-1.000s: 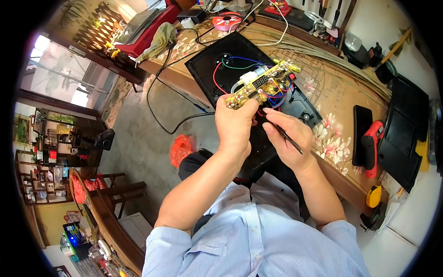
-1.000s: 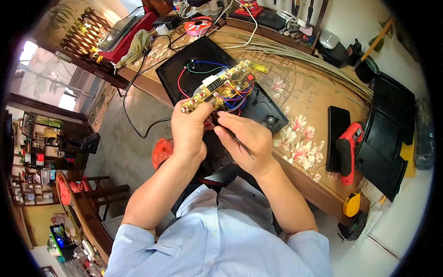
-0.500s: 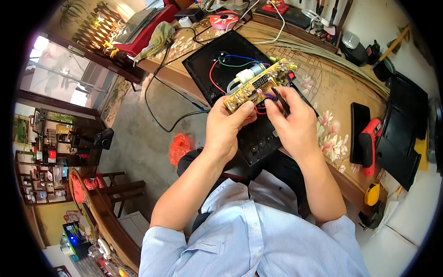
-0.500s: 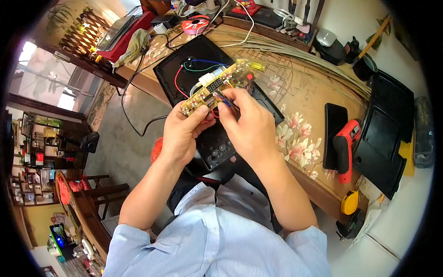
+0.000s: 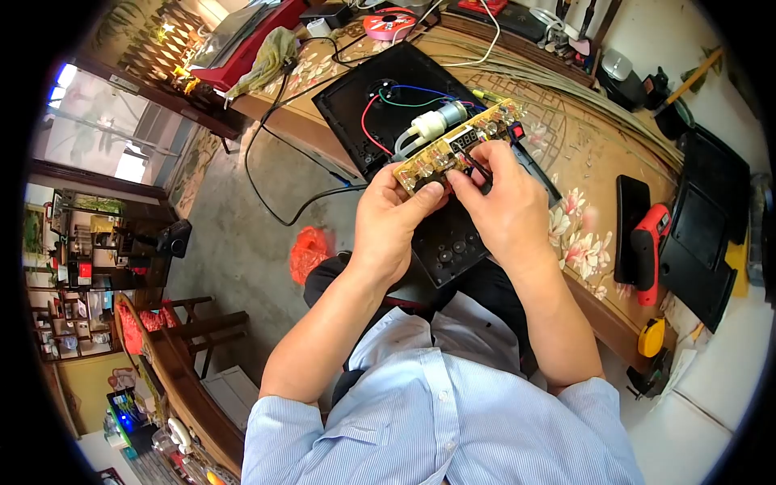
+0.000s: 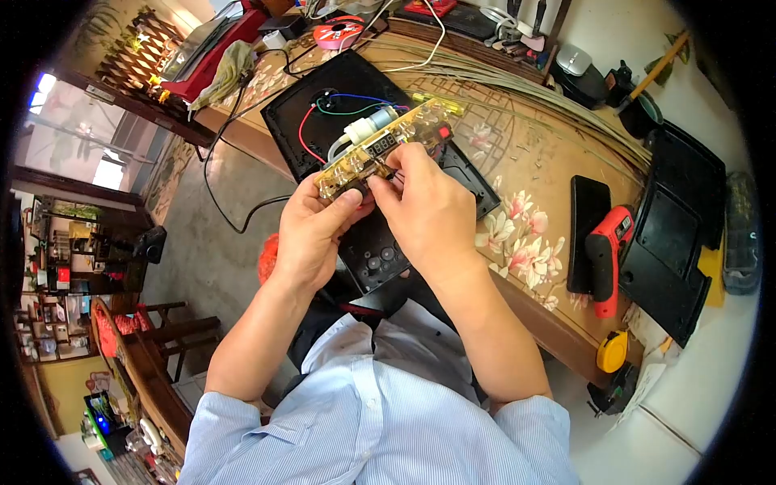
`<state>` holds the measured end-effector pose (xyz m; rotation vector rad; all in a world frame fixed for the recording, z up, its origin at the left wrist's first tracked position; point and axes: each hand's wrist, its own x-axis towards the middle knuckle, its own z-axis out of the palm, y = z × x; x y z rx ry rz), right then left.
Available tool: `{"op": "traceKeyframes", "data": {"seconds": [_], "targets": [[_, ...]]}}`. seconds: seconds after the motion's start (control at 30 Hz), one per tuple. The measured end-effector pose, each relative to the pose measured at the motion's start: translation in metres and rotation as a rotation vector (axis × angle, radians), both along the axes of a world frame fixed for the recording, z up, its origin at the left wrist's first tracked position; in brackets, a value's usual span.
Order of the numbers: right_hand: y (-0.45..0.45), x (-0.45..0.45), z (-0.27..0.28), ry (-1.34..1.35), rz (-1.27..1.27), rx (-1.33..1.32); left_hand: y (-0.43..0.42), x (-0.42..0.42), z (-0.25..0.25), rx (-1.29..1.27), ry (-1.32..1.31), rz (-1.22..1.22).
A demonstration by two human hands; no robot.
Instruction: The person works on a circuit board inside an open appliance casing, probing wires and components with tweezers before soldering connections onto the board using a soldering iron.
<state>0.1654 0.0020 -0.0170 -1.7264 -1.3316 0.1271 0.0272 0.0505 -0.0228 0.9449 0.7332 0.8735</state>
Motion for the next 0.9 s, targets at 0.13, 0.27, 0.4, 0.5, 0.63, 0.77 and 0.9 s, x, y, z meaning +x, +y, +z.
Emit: {"op": "traceKeyframes", "data": {"seconds": [0.13, 0.27, 0.4, 0.5, 0.63, 0.77, 0.9], "targets": [[0.0, 0.0, -0.001, -0.002, 0.002, 0.003, 0.001, -0.001, -0.003, 0.01, 0.016, -0.006], [0.0, 0.001, -0.002, -0.007, -0.002, 0.003, -0.001, 0.0, -0.002, 0.02, 0.015, -0.016], [0.0, 0.002, -0.002, 0.015, 0.022, -0.008, -0.002, 0.001, 0.0, 0.014, 0.001, 0.002], [0.0, 0.005, -0.003, 0.02, 0.033, -0.004, -0.003, 0.001, 0.002, 0.028, 0.016, -0.001], [0.0, 0.007, -0.002, 0.027, 0.048, -0.003, -0.003, 0.001, 0.001, 0.051, 0.058, -0.003], [0.0, 0.008, -0.002, 0.033, 0.048, -0.005, -0.002, 0.001, 0.0, 0.078, 0.046, -0.015], [0.0, 0.01, 0.001, 0.033, 0.064, -0.03, -0.003, 0.001, 0.002, 0.086, 0.063, -0.017]]}}
